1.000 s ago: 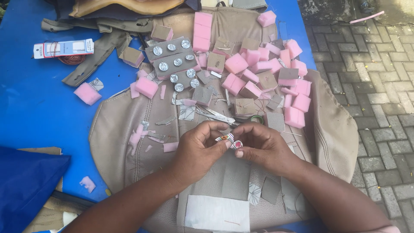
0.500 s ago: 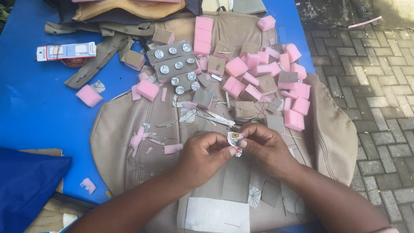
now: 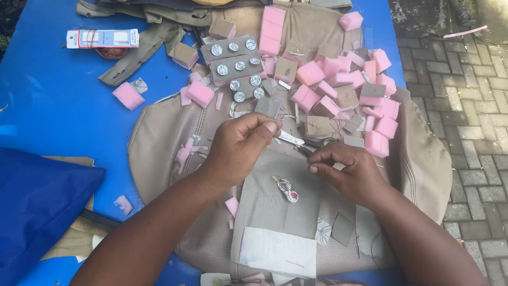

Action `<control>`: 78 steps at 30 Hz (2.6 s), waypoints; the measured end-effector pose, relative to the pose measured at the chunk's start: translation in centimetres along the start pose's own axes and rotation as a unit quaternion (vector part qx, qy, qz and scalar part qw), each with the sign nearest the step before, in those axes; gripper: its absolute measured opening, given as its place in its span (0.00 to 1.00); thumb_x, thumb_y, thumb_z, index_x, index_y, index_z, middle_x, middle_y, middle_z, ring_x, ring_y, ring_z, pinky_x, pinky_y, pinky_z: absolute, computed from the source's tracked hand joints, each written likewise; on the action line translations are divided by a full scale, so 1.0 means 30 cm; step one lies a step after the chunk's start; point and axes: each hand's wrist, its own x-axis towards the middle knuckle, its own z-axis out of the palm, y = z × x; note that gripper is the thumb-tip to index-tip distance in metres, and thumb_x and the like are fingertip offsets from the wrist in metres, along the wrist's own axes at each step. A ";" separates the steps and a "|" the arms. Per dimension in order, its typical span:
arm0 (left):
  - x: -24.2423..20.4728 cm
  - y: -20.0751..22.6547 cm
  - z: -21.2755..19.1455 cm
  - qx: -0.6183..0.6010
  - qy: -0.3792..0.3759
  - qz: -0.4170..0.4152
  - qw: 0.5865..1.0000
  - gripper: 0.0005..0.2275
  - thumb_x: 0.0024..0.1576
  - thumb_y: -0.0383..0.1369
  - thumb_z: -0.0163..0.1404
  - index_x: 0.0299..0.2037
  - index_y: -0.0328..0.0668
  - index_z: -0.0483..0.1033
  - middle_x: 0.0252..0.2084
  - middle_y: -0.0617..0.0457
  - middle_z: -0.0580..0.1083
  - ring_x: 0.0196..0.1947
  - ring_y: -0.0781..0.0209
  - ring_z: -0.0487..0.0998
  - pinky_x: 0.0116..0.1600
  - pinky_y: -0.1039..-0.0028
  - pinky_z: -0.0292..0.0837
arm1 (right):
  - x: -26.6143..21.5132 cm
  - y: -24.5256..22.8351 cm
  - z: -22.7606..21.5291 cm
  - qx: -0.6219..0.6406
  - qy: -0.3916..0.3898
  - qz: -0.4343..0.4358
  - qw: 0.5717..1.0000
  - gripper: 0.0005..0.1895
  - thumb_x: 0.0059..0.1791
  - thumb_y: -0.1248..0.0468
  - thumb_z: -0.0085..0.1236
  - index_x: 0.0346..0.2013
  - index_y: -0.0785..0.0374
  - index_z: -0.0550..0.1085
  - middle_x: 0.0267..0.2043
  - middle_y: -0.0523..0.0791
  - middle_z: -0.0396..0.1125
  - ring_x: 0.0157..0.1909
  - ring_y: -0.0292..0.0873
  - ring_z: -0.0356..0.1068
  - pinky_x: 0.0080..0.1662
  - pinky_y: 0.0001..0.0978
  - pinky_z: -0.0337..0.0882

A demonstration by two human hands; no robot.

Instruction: Cutting pink foam into small pieces and attaching them to a leather material using scissors

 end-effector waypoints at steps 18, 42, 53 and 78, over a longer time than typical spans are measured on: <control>-0.047 -0.216 0.095 0.107 -0.070 -0.133 0.983 0.08 0.58 0.36 0.52 0.37 0.47 0.83 0.26 0.50 0.78 0.26 0.60 0.81 0.26 0.73 0.71 | 0.399 -0.008 0.145 -0.190 -0.024 -0.002 0.981 0.23 0.45 0.64 0.69 0.54 0.60 0.76 0.45 0.53 0.75 0.51 0.58 0.76 0.51 0.52 0.75; -0.036 -0.136 0.049 0.018 -0.025 -0.069 0.997 0.17 0.52 0.32 0.64 0.50 0.34 0.81 0.42 0.44 0.80 0.38 0.57 0.84 0.35 0.75 0.79 | 0.110 0.073 0.135 0.169 -0.002 0.000 0.986 0.15 0.47 0.71 0.63 0.49 0.70 0.77 0.37 0.56 0.76 0.42 0.51 0.77 0.42 0.44 0.78; 0.014 -0.158 -0.027 0.094 0.002 -0.109 0.990 0.15 0.59 0.27 0.50 0.56 0.27 0.74 0.41 0.35 0.78 0.42 0.48 0.82 0.41 0.64 0.80 | 0.081 -0.012 -0.233 -0.265 -0.027 0.093 0.959 0.20 0.42 0.68 0.68 0.49 0.61 0.80 0.45 0.53 0.77 0.49 0.55 0.76 0.50 0.48 0.75; -0.104 0.003 0.110 0.158 -0.080 0.128 0.976 0.23 0.50 0.33 0.62 0.55 0.36 0.73 0.53 0.46 0.79 0.54 0.50 0.81 0.61 0.63 0.74 | -0.009 -0.015 -0.044 0.079 0.029 -0.175 0.981 0.12 0.44 0.61 0.69 0.40 0.59 0.77 0.39 0.44 0.75 0.41 0.41 0.76 0.47 0.30 0.76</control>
